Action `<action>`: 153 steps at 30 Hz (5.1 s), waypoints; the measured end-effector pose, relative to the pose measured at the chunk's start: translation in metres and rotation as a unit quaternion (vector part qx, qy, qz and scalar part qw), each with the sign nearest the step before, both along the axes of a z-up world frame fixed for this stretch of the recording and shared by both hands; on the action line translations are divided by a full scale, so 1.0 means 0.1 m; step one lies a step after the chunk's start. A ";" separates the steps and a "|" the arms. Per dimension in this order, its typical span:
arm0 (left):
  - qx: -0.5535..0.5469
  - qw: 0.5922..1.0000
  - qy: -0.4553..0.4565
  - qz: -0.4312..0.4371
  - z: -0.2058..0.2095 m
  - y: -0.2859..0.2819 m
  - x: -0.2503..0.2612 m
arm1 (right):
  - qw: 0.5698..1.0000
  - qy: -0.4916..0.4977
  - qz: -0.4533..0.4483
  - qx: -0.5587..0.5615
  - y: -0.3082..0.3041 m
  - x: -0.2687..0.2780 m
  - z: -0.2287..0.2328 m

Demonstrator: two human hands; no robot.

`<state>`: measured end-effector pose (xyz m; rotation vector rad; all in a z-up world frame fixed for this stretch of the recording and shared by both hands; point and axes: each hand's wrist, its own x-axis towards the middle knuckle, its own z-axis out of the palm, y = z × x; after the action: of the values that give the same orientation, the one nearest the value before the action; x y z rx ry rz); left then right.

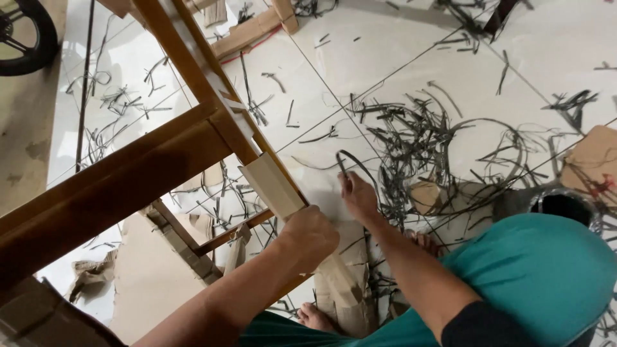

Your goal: Wrapping the crossbars of a wooden chair with cardboard and securing them with plastic ties for protection.

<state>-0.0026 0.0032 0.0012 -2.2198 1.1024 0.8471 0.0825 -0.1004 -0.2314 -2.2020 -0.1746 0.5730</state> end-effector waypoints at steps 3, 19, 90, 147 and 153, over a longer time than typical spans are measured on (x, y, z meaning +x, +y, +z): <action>-0.016 0.999 -0.029 -0.007 -0.06 0.01 -0.03 | 0.999 -0.014 -0.009 0.050 -0.13 0.40 0.59; -0.054 0.990 -0.068 0.108 -0.06 0.07 -0.10 | 0.920 -0.356 0.042 0.159 -4.03 2.81 0.79; -0.077 0.968 -0.196 0.140 -0.21 0.00 -0.27 | 0.954 0.210 0.159 0.141 0.27 0.04 2.10; -0.591 -0.120 -0.431 0.671 -0.48 0.06 0.05 | 0.966 0.044 0.071 0.243 0.53 -0.24 2.26; -0.601 -0.025 -0.531 0.598 -0.46 -0.06 -0.01 | 0.955 -0.077 0.124 0.258 0.39 -0.36 2.40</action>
<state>-0.0034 -0.0025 -0.0450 1.3320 1.1003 1.3046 0.0464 -0.0611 0.0082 -1.7200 -0.6188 0.4279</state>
